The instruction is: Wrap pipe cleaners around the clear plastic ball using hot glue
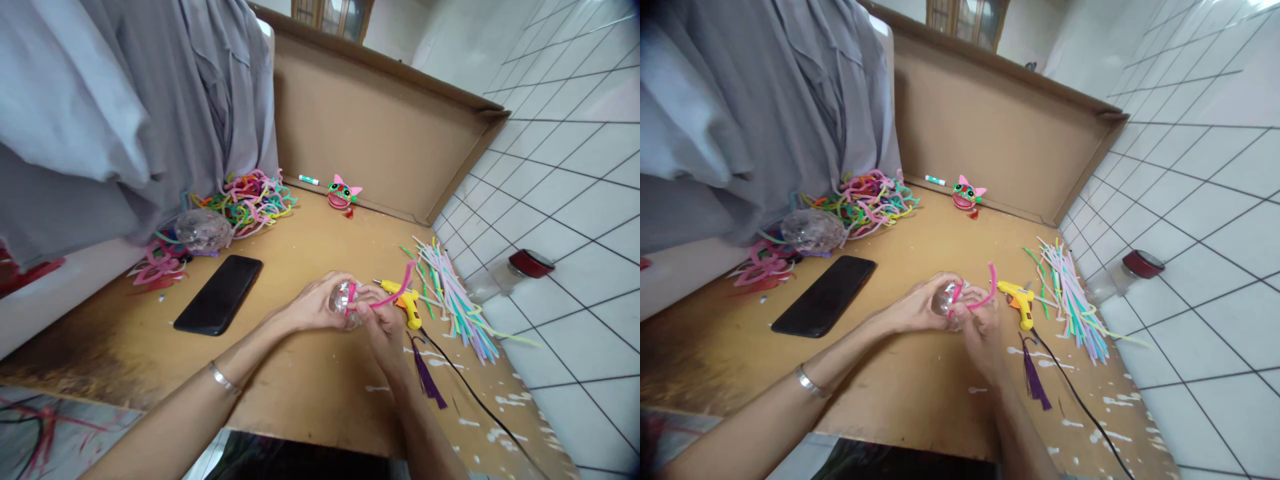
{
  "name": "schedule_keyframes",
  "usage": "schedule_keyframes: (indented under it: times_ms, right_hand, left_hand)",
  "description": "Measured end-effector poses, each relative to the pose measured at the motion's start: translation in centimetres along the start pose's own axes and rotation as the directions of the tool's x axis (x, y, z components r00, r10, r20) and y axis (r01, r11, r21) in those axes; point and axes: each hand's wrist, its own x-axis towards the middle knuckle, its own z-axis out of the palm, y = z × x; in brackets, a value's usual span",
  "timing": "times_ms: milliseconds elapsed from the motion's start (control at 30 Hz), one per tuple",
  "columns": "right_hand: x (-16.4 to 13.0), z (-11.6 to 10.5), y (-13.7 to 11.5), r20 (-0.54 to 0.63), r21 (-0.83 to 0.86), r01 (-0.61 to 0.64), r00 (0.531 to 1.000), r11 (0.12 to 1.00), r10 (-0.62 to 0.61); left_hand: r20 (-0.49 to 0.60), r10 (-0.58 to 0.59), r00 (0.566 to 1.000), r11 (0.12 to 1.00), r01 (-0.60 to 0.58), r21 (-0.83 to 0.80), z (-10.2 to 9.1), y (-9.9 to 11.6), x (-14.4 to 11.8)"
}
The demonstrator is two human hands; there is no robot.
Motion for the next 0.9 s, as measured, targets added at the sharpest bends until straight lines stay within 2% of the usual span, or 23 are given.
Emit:
schedule_keyframes:
  times_ms: [267,667,900]
  right_hand:
    - [0.18,-0.04,0.26,-0.008,0.036,0.003,1.000,0.999,-0.003]
    - [0.22,-0.05,0.29,-0.032,0.061,-0.021,0.999,0.998,0.023]
    - [0.30,-0.09,0.47,-0.024,0.079,-0.004,1.000,0.997,0.006]
  left_hand:
    - [-0.010,0.039,0.999,0.999,-0.039,0.012,0.07,-0.11,-0.02]
    - [0.046,0.009,0.999,1.000,-0.009,0.011,-0.41,0.38,-0.04]
    - [0.021,0.043,0.999,0.999,-0.043,-0.014,-0.14,-0.11,0.08]
